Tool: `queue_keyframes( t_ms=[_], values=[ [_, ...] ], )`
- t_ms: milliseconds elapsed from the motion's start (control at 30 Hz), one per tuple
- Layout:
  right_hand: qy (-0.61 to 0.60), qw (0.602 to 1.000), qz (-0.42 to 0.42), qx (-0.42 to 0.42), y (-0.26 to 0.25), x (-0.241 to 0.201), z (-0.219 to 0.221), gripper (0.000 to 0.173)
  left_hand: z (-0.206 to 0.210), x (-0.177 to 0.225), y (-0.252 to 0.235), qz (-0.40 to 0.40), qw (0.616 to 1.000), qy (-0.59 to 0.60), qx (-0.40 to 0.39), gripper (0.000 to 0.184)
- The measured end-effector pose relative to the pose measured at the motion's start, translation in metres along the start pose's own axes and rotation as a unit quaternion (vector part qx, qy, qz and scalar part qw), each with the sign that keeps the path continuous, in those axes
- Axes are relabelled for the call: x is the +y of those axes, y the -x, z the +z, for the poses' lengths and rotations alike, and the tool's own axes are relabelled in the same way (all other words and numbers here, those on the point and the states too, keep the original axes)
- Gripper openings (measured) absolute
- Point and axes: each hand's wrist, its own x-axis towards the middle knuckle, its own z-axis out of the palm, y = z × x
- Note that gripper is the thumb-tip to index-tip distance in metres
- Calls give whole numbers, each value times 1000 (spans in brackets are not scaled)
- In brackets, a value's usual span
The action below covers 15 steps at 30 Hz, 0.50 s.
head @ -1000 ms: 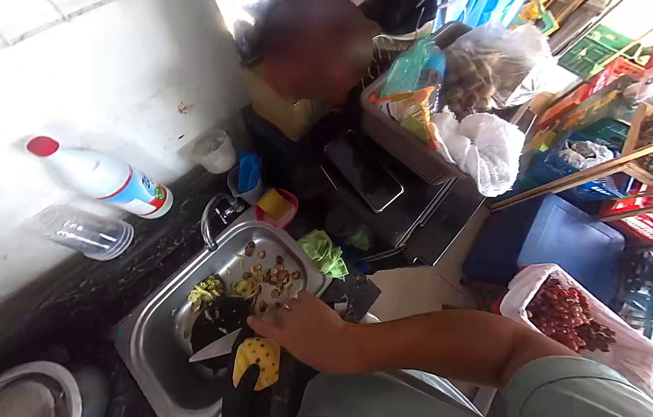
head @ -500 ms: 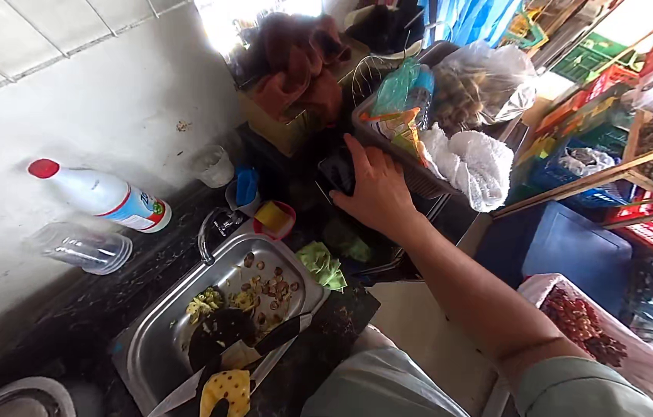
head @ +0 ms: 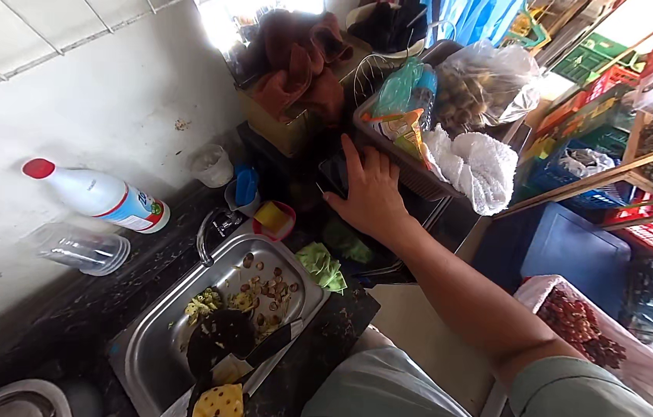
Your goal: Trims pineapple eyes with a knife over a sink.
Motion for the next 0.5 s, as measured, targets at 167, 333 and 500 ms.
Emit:
queue_keyframes(
  t_ms=[167,333,500],
  values=[
    [-149,944,-214,-201,87,-65,6,46,3,4,-8,13,998,-64,-20,74],
    [-127,866,-304,-376,148,-90,80,41,30,1,-23,17,991,-101,-83,84],
    [-155,867,-277,-385,152,-90,91,36,39,-5,-24,10,991,-115,-67,82]
  ],
)
